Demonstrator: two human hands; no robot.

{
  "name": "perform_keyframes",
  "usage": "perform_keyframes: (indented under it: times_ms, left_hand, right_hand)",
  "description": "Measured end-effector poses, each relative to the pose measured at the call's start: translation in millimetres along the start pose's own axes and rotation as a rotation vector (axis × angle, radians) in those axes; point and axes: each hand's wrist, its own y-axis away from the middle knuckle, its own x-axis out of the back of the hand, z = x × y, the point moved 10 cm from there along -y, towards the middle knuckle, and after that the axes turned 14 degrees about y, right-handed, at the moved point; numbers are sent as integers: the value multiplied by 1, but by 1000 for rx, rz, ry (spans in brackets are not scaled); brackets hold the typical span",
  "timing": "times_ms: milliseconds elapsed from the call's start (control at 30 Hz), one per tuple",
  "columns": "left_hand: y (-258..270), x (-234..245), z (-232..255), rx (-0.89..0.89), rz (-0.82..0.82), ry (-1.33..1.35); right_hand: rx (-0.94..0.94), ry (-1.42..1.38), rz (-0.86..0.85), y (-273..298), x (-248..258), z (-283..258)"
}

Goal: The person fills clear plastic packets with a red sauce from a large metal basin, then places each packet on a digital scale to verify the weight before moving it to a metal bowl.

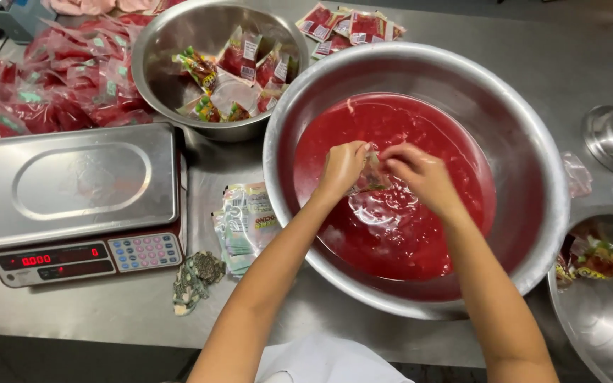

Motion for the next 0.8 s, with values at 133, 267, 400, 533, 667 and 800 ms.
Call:
perform_keyframes:
  times_ms: [133, 267, 400, 533, 667, 800]
  left_hand:
    - [0, -7, 0, -18, -28, 44]
    - [7, 11, 1, -9, -35, -7]
    - [16, 40, 18, -68, 8, 28]
    - [19, 54, 35, -139, 14, 17]
    - [23, 96, 41, -109, 88, 29]
    - [16, 147, 45, -241, 151, -39]
  right_hand:
    - [113, 366, -301, -24, -88, 2]
    - [225, 454, -381, -37, -129, 25]
    - [388, 622, -191, -12, -70, -54]
    - [603, 351, -243, -9, -77, -69]
    - [671, 312, -243, 18, -36, -123]
    - [752, 274, -163, 21, -24, -149]
